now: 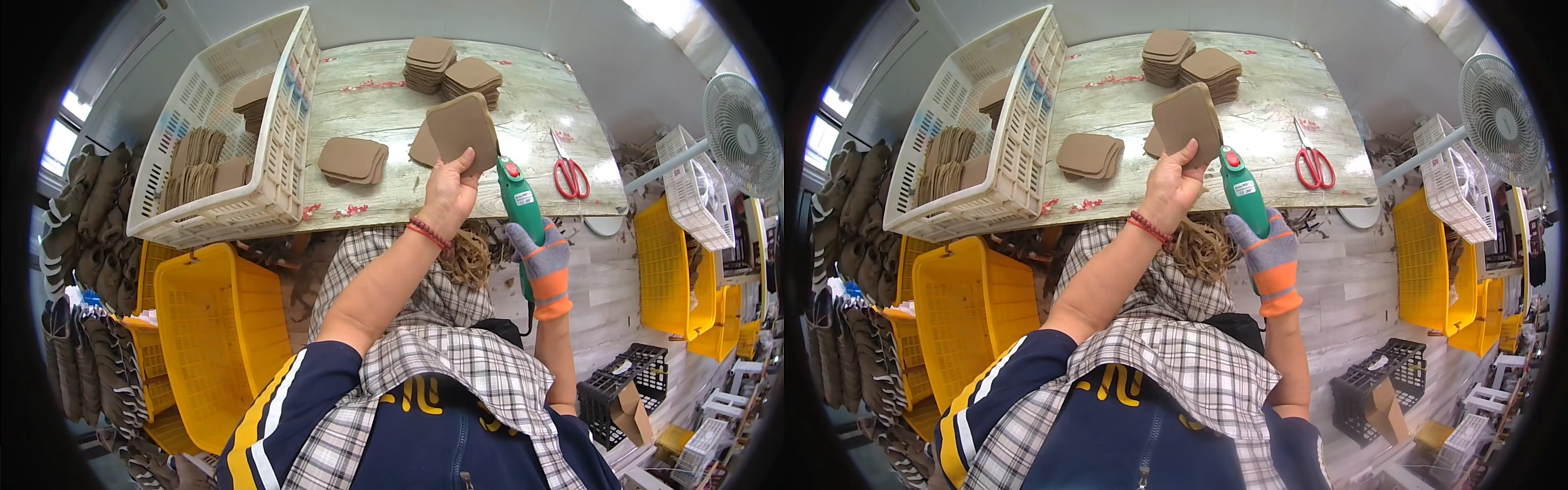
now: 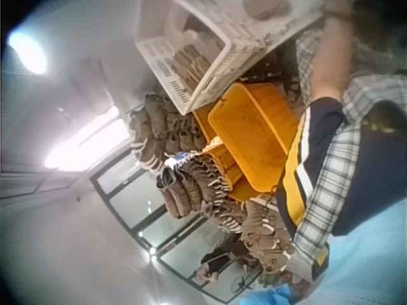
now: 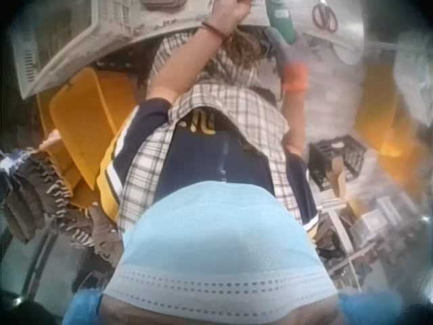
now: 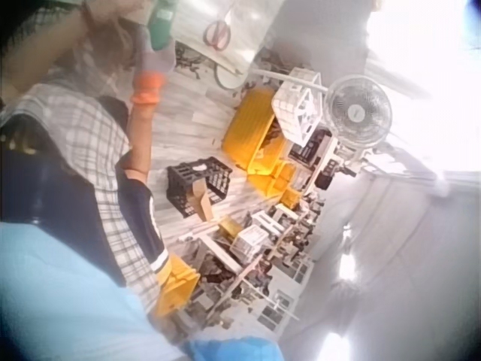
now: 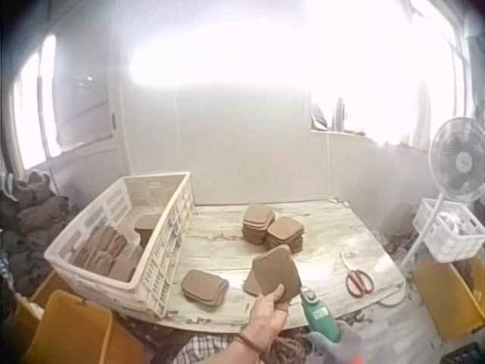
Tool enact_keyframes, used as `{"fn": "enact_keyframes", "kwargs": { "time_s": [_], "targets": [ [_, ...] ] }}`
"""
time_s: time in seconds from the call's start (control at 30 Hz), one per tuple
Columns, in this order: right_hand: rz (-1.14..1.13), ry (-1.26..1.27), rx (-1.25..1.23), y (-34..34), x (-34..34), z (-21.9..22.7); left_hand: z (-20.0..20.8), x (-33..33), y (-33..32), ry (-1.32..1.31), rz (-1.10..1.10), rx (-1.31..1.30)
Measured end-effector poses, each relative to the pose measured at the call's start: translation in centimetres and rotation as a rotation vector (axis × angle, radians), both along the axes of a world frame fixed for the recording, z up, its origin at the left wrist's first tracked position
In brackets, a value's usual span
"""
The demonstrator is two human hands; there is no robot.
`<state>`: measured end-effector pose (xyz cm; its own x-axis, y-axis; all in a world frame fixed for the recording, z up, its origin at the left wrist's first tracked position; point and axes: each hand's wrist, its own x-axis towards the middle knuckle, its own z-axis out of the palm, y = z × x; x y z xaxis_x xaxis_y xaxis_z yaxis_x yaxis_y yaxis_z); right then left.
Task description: The person uses a rotary tool to trim the edges of stacked square cardboard pieces. They repeatedly pick up a piece, run the tool along its perimeter, and place the trimmed piece into a white basket. The workspace includes a table with stacks of cardboard, a pair of scissors, and a fan.
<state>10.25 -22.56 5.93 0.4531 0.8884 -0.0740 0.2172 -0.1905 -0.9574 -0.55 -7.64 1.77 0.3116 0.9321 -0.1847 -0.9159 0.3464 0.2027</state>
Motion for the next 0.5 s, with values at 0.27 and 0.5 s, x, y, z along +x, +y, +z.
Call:
{"fn": "enact_keyframes", "kwargs": {
  "time_s": [0.27, 0.5],
  "targets": [
    [-0.042, 0.033, 0.04, 0.6, 0.1, 0.9, -0.9, 0.6, -2.2, 0.08, -0.073, 0.051],
    [-0.017, 0.025, 0.038, 0.7, 1.0, 2.0, -1.2, -0.1, -3.2, 0.187, -0.157, 0.147]
  ]
}}
